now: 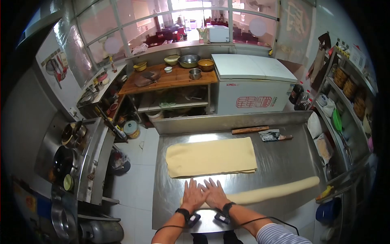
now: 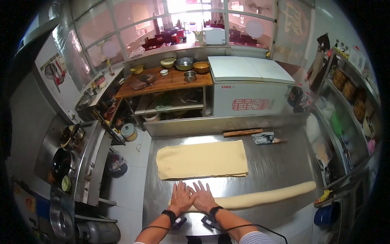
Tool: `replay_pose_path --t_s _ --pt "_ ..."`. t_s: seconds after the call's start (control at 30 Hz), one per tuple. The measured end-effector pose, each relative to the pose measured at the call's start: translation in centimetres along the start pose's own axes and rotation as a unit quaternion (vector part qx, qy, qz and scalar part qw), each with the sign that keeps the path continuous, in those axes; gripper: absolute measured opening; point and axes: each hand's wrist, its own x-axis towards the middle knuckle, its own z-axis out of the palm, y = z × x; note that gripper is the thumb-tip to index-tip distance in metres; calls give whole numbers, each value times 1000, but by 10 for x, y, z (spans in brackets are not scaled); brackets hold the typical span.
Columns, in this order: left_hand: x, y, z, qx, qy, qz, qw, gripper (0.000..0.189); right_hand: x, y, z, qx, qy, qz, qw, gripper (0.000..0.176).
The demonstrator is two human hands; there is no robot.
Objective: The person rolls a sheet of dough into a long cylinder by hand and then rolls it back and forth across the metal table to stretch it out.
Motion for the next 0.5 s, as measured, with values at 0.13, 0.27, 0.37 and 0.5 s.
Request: replay_pose_path --t_s 0.13,0.27,0.37,0.5 --pt "-28 9 4 -15 -44 -27 999 88 -23 -10 -9 -16 -22 -79 997 60" --pt "-139 42 1 -96 -9 -21 995 102 -108 -41 5 41 -20 -139 989 64" --pt "-196 61 7 -119 0 -21 993 101 -142 -52 17 25 -5 -179 984 62" --pt "-158 35 22 -65 -18 -38 997 96 -101 -46 17 13 -7 -171 985 62"
